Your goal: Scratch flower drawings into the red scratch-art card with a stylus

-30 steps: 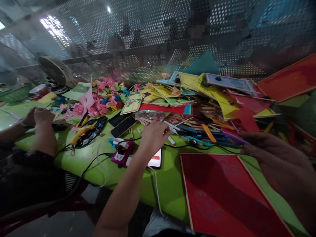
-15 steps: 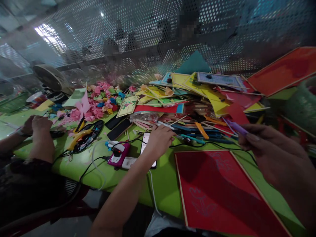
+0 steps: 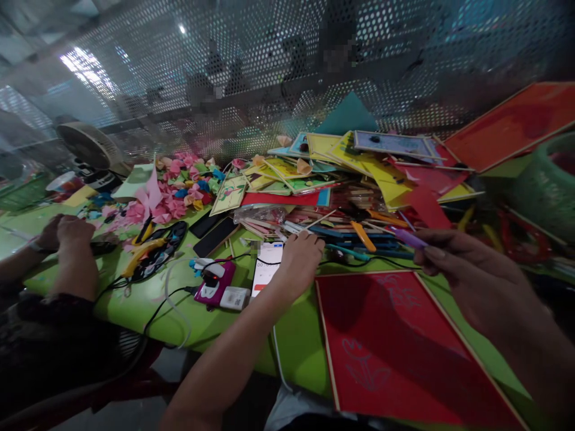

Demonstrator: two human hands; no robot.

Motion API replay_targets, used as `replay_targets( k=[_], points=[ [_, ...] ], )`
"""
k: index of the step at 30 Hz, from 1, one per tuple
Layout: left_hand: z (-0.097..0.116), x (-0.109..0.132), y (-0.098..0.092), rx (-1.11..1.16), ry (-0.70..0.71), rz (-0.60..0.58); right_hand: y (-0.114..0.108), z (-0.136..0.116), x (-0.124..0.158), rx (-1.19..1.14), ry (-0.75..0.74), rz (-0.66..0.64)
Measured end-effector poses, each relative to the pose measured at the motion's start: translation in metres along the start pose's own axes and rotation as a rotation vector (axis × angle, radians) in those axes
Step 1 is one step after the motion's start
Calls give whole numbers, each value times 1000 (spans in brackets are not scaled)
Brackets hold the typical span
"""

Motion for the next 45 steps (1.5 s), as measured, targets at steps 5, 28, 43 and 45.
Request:
replay_targets(
  k=[5,28,43,45],
  points=[
    [0,0,1,37,13,21,8,-1,3,46,21,-35],
    [8,19,-30,629,84,439,30,-15,14,549,-177,-157],
    [16,18,-28,778,117,430,35,-12,18,657,-380,-232],
    [16,17,-25,828,114,425,37,-12,19,663,-390,-253]
  ],
)
Point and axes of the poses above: each hand's wrist, its own x-axis away from the middle knuckle, its own y-axis out of the palm, z = x × y, the point moved 6 cm from there along -x, towards the middle knuckle, and after that the axes turned 12 degrees about y, right-handed, at the moved point
